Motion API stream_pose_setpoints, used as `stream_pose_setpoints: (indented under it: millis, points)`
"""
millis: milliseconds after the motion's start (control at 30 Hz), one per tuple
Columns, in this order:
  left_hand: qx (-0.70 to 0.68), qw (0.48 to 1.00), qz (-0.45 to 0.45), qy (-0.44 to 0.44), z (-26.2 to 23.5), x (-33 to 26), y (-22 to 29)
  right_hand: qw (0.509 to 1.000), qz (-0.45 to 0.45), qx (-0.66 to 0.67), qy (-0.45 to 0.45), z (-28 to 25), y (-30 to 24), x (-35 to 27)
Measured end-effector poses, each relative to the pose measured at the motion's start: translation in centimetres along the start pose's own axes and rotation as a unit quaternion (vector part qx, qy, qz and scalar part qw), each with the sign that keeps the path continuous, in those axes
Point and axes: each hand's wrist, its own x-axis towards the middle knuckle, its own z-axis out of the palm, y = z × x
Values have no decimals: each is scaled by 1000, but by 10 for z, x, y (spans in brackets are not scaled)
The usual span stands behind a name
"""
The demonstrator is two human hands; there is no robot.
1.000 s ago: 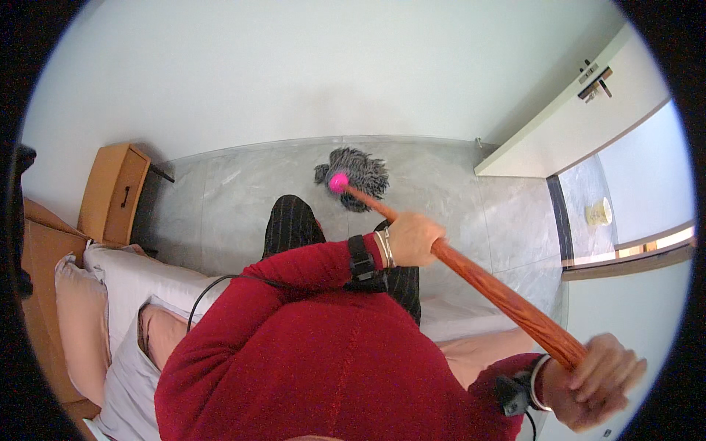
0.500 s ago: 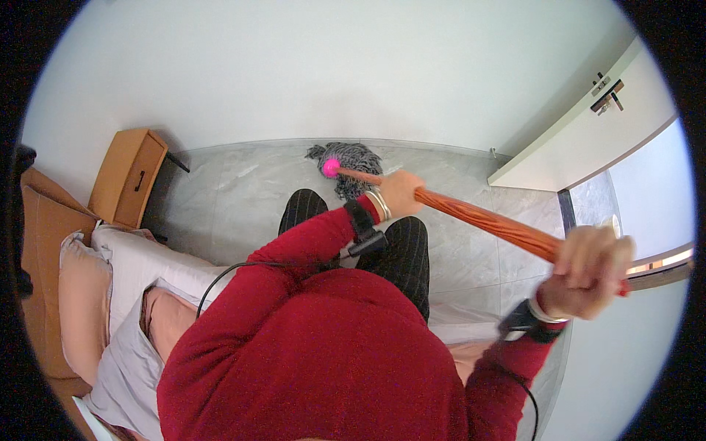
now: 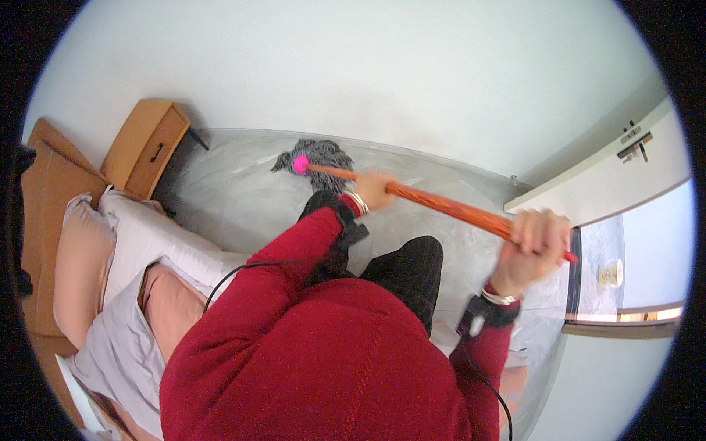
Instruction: The person mops the tiled floor using a mop with a long handle. They move through a bedroom and into a bathroom, cleaning around furniture and along walls.
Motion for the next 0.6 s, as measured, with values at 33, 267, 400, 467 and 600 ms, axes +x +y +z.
stream_pose_setpoints:
  millis: [33,267,400,467,600]
  points:
    - [9,999,-5,35,-6,1,-26,1000,0,5,-30,10,24,-5]
    - [58,994,-76,48,-61,-25,-93,997,70,-1,-33,48,86,-38]
    - [48,992,-74,91,-63,-43,-35,977,107,36,-182,36,35,7]
    - [26,990,-37,132,-55,-48,-2,970,115,66,-205,31,2,33]
    - [-31,992,0,119,-49,-55,28,985,100,98,-104,43,-36,51]
